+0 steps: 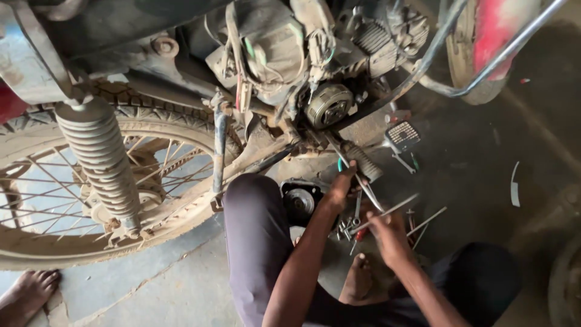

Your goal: The person sits on the floor beside a motorcycle and works on the engine's clutch area. They use a T-handle socket wrench to loosen and tighten a bolt, reposition the wrench repeatedly, and handle pliers and other hand tools from the floor while adjusting engine components.

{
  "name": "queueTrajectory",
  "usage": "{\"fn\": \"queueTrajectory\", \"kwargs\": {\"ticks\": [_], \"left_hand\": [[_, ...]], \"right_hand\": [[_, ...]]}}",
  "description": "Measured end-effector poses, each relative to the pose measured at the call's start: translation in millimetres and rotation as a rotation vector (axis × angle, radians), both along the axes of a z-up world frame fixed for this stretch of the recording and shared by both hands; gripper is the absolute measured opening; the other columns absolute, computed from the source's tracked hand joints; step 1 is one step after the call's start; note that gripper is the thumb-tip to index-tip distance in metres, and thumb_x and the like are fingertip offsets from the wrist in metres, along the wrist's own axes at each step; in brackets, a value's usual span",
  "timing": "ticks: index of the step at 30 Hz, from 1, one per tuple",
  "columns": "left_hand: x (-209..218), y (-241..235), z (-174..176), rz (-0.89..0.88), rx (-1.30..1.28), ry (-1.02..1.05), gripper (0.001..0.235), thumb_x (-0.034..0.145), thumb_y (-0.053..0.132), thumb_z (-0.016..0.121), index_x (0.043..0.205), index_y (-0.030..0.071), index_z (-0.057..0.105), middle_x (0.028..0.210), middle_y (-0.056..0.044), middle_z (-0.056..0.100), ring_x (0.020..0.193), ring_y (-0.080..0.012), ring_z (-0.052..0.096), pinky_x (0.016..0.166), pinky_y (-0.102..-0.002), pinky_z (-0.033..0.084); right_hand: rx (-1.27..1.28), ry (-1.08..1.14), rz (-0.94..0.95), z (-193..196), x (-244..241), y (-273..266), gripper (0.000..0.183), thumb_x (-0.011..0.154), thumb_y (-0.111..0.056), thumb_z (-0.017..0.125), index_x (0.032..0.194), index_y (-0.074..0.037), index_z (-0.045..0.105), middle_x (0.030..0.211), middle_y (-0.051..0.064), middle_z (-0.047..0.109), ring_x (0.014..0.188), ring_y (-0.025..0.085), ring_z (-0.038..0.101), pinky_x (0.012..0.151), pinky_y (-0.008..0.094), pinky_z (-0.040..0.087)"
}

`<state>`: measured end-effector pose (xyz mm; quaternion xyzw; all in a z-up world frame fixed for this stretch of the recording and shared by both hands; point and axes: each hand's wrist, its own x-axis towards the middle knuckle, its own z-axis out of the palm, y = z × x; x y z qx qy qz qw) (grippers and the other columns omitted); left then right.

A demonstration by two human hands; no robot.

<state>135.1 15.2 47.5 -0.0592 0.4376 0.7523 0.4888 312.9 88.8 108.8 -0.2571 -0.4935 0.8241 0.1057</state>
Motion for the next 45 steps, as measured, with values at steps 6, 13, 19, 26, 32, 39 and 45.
{"fn": "queueTrajectory", "kwargs": {"ticks": [6,13,19,26,32,39,45], "left_hand": [[0,9,-14,0.017,0.013,0.033,0.057,0.108,0.058,0.046,0.082,0.011,0.065,0.064,-0.002,0.058,0.051,-0.0111,0.043,0.047,-0.028,0.031],[-7,-4,22,-0.012,-0.089,0.007,0.047,0.105,0.055,0.044,0.084,0.017,0.063,0.076,-0.001,0.070,0.061,-0.0099,0.054,0.055,-0.028,0.040],[-6,1,10,-0.013,0.006,0.073,0.060,0.107,0.060,0.043,0.080,0.012,0.066,0.066,0.000,0.062,0.053,-0.0089,0.042,0.050,-0.030,0.032],[-3,0,16,0.023,-0.070,-0.006,0.060,0.103,0.064,0.042,0.082,0.012,0.063,0.069,-0.001,0.067,0.056,-0.0114,0.049,0.053,-0.030,0.038],[-3,5,2,0.027,-0.059,0.023,0.057,0.103,0.064,0.041,0.079,0.016,0.063,0.068,-0.001,0.066,0.055,-0.0121,0.047,0.052,-0.031,0.034],[-1,4,4,0.007,-0.053,0.023,0.061,0.103,0.067,0.041,0.079,0.016,0.065,0.067,0.001,0.061,0.056,-0.0088,0.043,0.053,-0.026,0.036],[-5,8,-12,0.029,0.009,-0.018,0.067,0.104,0.070,0.043,0.082,0.012,0.067,0.071,-0.001,0.064,0.055,-0.0096,0.050,0.050,-0.026,0.037]], "right_hand": [[0.775,-0.138,-0.053,-22,38,11,0.029,0.099,-0.019,0.069,0.124,-0.006,0.059,0.110,0.016,0.063,0.096,0.028,0.065,0.084,0.045,0.054],[0.888,-0.279,-0.125,-14,52,21,0.029,0.111,-0.028,0.061,0.118,-0.001,0.068,0.109,0.015,0.067,0.099,0.029,0.066,0.089,0.044,0.054],[-0.188,-0.137,-0.029,20,20,-2,0.038,0.107,-0.023,0.063,0.131,0.006,0.057,0.123,0.020,0.062,0.111,0.029,0.064,0.095,0.039,0.054],[0.840,0.062,-0.113,67,-8,-41,0.047,0.099,-0.019,0.070,0.134,0.004,0.048,0.132,0.023,0.057,0.117,0.033,0.060,0.094,0.037,0.051],[0.447,-0.206,-0.373,26,29,-24,0.036,0.105,-0.018,0.066,0.133,0.003,0.054,0.122,0.025,0.064,0.105,0.032,0.065,0.086,0.040,0.050],[-0.229,-0.074,-0.141,-21,23,-1,0.036,0.101,-0.015,0.064,0.132,0.003,0.058,0.121,0.022,0.063,0.102,0.034,0.064,0.087,0.046,0.054],[-0.029,-0.129,-0.170,-9,40,-15,0.043,0.097,-0.024,0.067,0.130,0.002,0.058,0.118,0.020,0.062,0.101,0.033,0.064,0.083,0.046,0.056]]}}
